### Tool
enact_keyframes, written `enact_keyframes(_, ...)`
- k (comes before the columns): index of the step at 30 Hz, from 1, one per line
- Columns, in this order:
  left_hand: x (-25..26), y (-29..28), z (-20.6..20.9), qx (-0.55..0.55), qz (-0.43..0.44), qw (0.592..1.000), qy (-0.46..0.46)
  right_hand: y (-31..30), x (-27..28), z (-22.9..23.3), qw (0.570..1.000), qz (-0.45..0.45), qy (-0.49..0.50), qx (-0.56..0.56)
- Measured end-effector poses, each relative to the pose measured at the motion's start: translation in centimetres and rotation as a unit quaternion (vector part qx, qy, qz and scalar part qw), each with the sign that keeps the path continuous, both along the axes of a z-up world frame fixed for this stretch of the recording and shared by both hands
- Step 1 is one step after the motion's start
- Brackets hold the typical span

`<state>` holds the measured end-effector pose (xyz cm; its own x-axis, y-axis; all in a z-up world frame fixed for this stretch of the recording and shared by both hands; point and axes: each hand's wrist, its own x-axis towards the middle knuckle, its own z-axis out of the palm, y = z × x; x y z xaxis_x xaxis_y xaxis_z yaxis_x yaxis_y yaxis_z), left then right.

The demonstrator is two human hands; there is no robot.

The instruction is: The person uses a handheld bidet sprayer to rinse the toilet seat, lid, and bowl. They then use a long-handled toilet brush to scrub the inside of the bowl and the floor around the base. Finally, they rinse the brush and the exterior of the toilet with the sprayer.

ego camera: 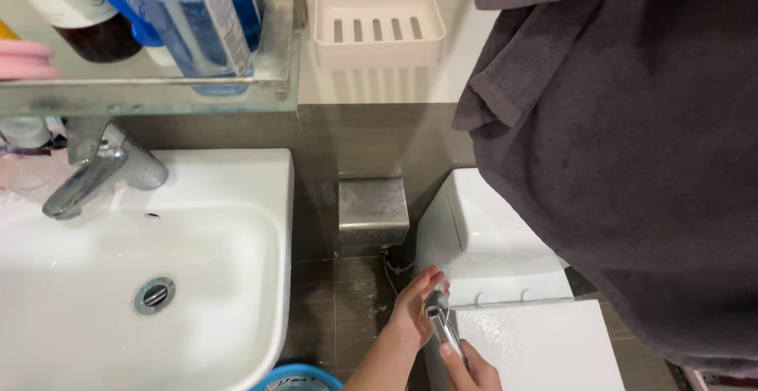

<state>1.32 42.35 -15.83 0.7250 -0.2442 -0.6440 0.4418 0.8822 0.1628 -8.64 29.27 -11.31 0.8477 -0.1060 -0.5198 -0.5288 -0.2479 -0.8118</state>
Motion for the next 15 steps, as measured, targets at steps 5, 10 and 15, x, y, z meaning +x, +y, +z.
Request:
enact_keyframes(5, 1.1, -0.3, 2.2, 0.034, -0.026, 0.999, 0.005, 0.9, 2.1, 6.3, 0.999, -0.041, -0.026, -0.006)
enact_keyframes(10, 0.4, -0.2, 6.4, 0.083, -0.098, 0.992, -0.008, -0.4, 0.3, 5.4, 0.998, -0.042, -0.046, 0.006)
enact_keyframes(15, -1.7, -2.1, 7.0, 0.065, -0.121, 0.99, 0.046, -3.3, -3.2, 3.2, 0.996, 0.031, -0.026, -0.083)
